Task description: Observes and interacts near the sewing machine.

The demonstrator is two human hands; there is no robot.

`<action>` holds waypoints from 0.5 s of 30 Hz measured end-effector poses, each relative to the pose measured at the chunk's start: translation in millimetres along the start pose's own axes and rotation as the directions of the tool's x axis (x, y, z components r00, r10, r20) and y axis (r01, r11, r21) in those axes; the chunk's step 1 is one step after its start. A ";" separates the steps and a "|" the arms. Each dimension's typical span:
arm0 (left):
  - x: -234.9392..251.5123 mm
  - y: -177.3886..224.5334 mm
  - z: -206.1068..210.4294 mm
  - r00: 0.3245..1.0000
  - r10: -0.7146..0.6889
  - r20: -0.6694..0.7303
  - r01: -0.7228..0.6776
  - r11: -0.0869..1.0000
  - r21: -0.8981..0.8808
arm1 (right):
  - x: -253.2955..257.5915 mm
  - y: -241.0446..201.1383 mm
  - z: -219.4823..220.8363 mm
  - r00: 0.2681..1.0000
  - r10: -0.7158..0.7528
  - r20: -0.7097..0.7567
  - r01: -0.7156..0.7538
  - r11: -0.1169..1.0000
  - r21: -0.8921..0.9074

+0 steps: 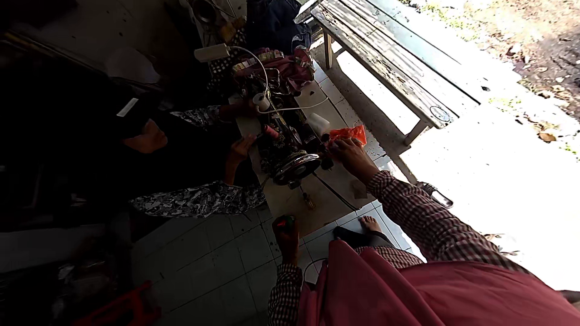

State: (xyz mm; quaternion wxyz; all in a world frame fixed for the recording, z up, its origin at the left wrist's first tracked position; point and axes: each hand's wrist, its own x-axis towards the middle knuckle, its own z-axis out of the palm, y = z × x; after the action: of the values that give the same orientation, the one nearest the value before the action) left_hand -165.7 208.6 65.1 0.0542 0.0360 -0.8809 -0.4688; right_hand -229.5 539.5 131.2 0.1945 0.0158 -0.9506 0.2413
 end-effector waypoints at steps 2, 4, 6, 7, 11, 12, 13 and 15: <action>0.5 2.8 1.9 1.000 -0.023 -0.017 0.023 1.000 -0.012 | 3.4 34.1 40.9 0.987 0.024 0.162 -0.044 0.992 0.117; 0.6 4.3 4.5 0.998 -0.044 -0.034 0.043 0.999 -0.032 | 8.4 48.4 55.2 0.971 0.035 0.237 -0.072 0.986 0.149; -0.4 8.4 5.9 0.996 -0.070 -0.046 0.068 0.997 -0.042 | 4.8 51.5 60.5 0.989 0.008 0.149 -0.034 0.985 0.172; -1.0 9.7 6.4 0.995 -0.082 -0.051 0.079 0.996 -0.048 | 1.8 43.3 51.7 0.994 0.016 0.108 -0.033 0.987 0.158; -3.0 9.7 8.1 0.994 -0.087 -0.066 0.083 0.995 -0.051 | 11.3 -27.8 -64.3 0.796 0.303 0.524 -0.338 0.941 -0.032; -3.1 8.7 8.7 0.994 -0.086 -0.073 0.082 0.995 -0.055 | 5.1 -25.0 -57.4 0.835 0.291 0.466 -0.326 0.945 -0.007; -3.0 7.6 9.3 0.993 -0.087 -0.080 0.082 0.995 -0.058 | 2.0 -20.6 -50.9 0.858 0.271 0.437 -0.304 0.953 0.005; -2.9 7.7 10.1 0.992 -0.094 -0.084 0.090 0.994 -0.056 | 1.5 -14.9 -45.9 0.860 0.249 0.445 -0.278 0.961 0.000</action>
State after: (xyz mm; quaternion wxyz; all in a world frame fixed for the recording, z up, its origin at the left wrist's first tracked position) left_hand -164.3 221.5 65.7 0.0714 0.0953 -0.8626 -0.4918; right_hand -212.4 547.8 175.6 -0.0609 -0.0539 -0.9547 0.2862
